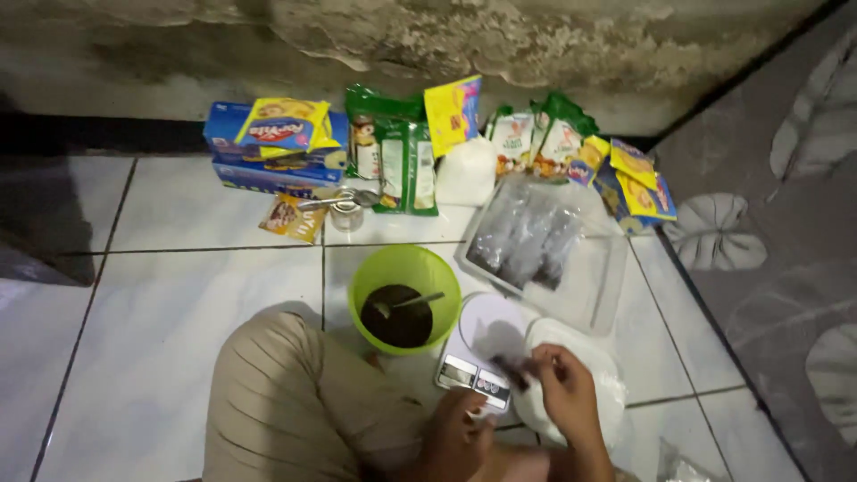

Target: Scooping powder into small plastic bags and weighing them on a digital scale

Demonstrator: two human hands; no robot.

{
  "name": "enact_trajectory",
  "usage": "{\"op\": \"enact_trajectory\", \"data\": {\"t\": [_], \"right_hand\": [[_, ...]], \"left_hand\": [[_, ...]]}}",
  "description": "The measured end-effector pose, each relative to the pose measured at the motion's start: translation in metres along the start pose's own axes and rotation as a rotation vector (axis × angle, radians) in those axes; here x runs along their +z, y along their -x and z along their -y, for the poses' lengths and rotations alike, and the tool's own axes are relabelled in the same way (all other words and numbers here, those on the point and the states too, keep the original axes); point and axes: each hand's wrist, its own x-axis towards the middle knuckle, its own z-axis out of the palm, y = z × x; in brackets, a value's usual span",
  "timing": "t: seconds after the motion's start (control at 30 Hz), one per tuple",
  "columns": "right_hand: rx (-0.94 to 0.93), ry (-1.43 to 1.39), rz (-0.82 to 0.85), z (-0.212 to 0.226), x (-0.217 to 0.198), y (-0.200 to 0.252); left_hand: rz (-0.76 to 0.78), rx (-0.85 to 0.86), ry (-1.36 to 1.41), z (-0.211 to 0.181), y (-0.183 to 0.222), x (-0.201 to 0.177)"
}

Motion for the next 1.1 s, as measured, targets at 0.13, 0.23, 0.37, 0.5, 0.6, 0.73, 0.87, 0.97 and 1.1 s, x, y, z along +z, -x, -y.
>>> {"op": "enact_trajectory", "data": {"t": [0.13,0.23,0.37,0.5,0.6,0.73,0.87,0.97,1.1], "right_hand": [[0.153,-0.094,0.19,0.062,0.006,0.038],[0.137,-0.148,0.228,0.079,0.015,0.044],[0.055,-0.1,0.239,0.093,0.036,0.033],[0.104,-0.263,0.327,0.11,0.064,0.017],[0.315,-0.414,0.542,0.104,0.087,0.004],[0.526,-0.468,0.45,0.147,0.114,0.003],[0.674,-0.453,0.421,0.155,0.122,-0.011],[0.748,-0.446,0.451,0.164,0.128,-0.014],[0.797,-0.523,0.479,0.148,0.123,-0.022]], "left_hand": [[-0.143,0.154,0.005,-0.03,-0.026,-0.034],[0.121,-0.017,0.121,-0.04,-0.041,-0.052],[0.344,-0.597,0.51,-0.028,-0.052,-0.062],[0.234,-0.518,0.841,0.004,-0.058,-0.056],[0.199,-0.463,0.879,0.021,-0.063,-0.05],[0.16,-0.59,0.988,0.008,-0.063,-0.048],[0.208,-0.715,0.967,0.006,-0.065,-0.046],[0.255,-0.772,1.054,-0.004,-0.069,-0.054],[0.289,-0.769,1.121,0.01,-0.067,-0.042]]}}
